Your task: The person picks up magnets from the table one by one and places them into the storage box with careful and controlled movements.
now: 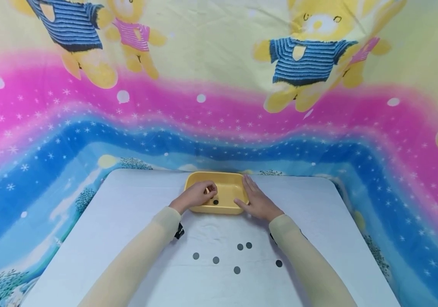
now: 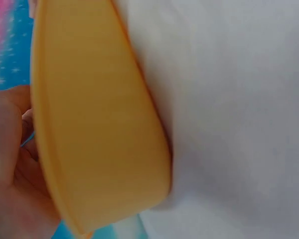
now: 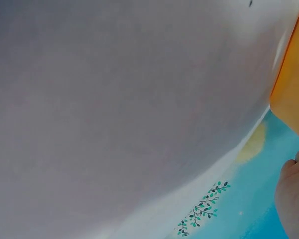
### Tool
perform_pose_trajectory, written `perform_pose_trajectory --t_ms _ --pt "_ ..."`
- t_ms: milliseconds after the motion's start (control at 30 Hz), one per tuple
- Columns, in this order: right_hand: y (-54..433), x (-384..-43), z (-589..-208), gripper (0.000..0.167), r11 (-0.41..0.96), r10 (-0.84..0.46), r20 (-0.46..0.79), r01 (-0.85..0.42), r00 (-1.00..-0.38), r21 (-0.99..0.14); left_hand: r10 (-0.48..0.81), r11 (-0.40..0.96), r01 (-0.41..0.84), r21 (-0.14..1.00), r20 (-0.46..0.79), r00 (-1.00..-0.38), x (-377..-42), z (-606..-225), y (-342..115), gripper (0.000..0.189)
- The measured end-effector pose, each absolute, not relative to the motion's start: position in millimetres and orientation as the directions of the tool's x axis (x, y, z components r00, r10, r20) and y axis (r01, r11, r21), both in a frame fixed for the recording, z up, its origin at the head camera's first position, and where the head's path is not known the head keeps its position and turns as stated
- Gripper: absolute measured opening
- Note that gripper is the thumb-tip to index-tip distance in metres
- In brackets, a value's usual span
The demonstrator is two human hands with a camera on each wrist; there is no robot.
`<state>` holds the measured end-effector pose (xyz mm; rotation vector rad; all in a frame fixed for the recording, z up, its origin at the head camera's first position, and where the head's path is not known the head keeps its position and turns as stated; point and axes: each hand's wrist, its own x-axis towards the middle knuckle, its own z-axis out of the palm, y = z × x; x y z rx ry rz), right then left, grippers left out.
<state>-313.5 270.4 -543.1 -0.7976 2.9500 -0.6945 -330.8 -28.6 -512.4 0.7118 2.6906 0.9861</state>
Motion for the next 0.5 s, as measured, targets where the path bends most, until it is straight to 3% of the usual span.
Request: perform_pose_trajectory --t_ms 500 --pt "270 -313 -544 0.099 0.772 -0.478 0.108 -0.476 -0.872 -0.421 0.542 0.62 0.492 0.611 0.12 -0.832 -297 -501 -58 0.009"
